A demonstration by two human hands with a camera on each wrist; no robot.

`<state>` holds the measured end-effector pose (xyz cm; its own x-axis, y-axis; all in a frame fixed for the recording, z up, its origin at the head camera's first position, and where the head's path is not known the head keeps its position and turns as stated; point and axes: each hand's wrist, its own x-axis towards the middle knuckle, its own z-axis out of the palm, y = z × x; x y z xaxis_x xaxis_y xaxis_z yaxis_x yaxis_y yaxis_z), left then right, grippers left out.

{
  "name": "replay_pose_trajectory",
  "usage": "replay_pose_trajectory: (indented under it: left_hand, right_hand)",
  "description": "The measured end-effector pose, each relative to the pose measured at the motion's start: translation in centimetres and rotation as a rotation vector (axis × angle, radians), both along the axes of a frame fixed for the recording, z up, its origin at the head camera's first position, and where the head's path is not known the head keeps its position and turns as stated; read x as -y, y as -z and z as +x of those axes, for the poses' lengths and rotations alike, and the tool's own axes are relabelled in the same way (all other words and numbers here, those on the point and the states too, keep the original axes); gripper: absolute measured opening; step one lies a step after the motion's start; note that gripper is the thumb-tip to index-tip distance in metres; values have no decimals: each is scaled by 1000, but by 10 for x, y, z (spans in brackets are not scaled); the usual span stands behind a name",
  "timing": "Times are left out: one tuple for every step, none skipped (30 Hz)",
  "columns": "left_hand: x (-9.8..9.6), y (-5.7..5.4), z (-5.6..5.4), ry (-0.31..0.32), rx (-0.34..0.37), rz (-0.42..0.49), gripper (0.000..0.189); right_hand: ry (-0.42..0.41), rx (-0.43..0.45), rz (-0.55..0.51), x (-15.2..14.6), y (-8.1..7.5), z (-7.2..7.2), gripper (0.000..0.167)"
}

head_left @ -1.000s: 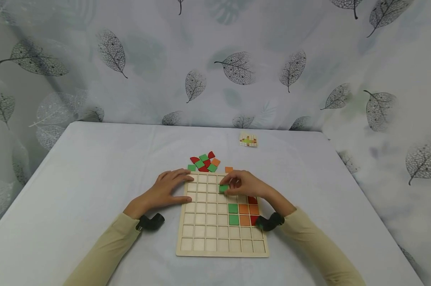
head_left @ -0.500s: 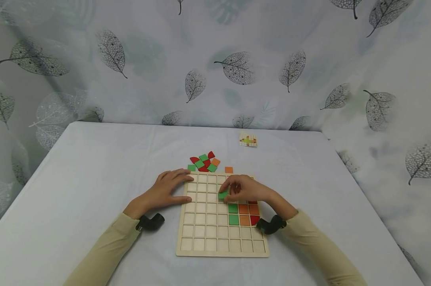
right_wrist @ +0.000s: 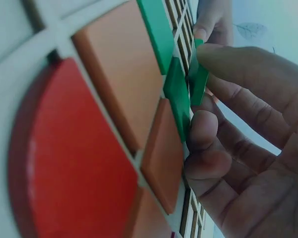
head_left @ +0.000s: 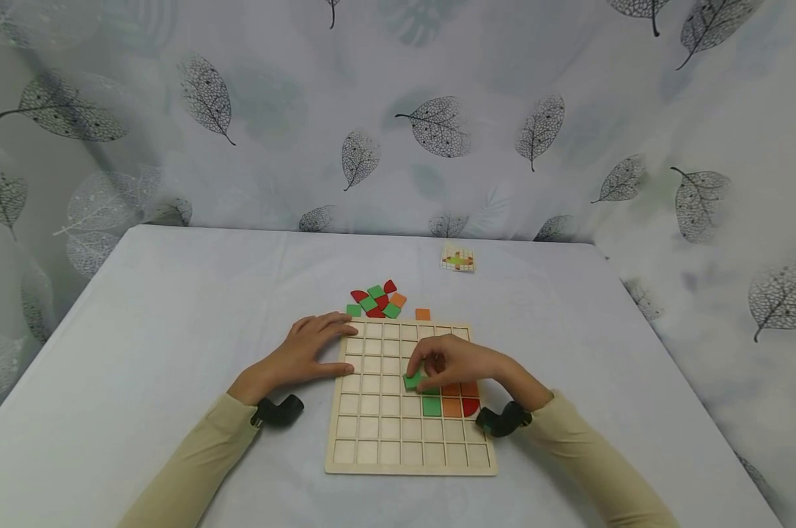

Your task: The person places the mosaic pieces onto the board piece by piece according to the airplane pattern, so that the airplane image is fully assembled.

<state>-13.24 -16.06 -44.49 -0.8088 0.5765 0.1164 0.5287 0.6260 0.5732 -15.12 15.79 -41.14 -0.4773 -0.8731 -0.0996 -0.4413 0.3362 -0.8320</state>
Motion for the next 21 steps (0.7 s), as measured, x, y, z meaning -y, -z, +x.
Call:
replay_pose_trajectory:
  left_hand:
    - [0, 0, 0, 0, -1, -1, 61]
    - [0, 0, 0, 0, -2, -1, 61]
    - [0, 0, 0, 0, -2, -2, 61]
    - [0, 0, 0, 0, -2, -3, 61]
    - [0, 0, 0, 0, -2, -4, 61]
    - [0, 1, 0, 0, -4, -6, 60]
    - [0, 1, -1, 0, -6, -7, 60]
    - [0, 1, -1, 1, -7, -8, 60]
    - [0, 1, -1, 1, -8, -8, 60]
    - [0, 1, -1, 2, -10, -8, 60]
    - [0, 1, -1, 2, -10, -7, 60]
    - [0, 1, -1, 2, -11, -7, 60]
    - [0, 1, -1, 2, -9, -7, 60]
    - [0, 1, -1, 1, -7, -7, 60]
    - [0, 1, -1, 0, -7, -7, 60]
    - [0, 1, -1, -1, -6, -8, 60]
    - [0, 1, -1, -2, -5, -8, 60]
    - [0, 1, -1, -3, -4, -8, 60]
    - [0, 1, -1, -3, -4, -7, 61]
    - [0, 1, -1, -2, -4, -5, 61]
    - [0, 1, -1, -1, -4, -3, 61]
  right_hand:
    - [-8, 3, 1, 0, 0, 1, 21]
    - [-12, 3, 1, 0, 0, 1, 21]
    - [-14, 1, 2, 1, 0, 2, 21]
    - [-12, -7, 7, 1, 0, 3, 21]
    - [-8, -15, 13, 2, 0, 3, 21]
    - [-5, -26, 19, 2, 0, 4, 21]
    - [-1, -36, 28, 3, 0, 4, 21]
    - [2, -44, 35, 4, 1, 5, 21]
    - [4, -56, 42, 5, 1, 5, 21]
    - [5, -68, 48, 6, 1, 5, 21]
    - [10, -75, 55, 7, 2, 6, 21]
    - [13, -82, 60, 8, 2, 6, 21]
    - [16, -87, 64, 8, 2, 6, 21]
    - [20, -90, 68, 9, 1, 6, 21]
    - [21, -93, 70, 9, 1, 7, 21]
    - [24, -93, 74, 9, 1, 7, 21]
    - [27, -91, 77, 10, 0, 7, 21]
    - [27, -87, 78, 10, 0, 7, 21]
    - [28, -82, 79, 10, -1, 7, 20]
    - [29, -78, 80, 9, -1, 7, 20]
    - [30, -74, 80, 9, -1, 7, 20]
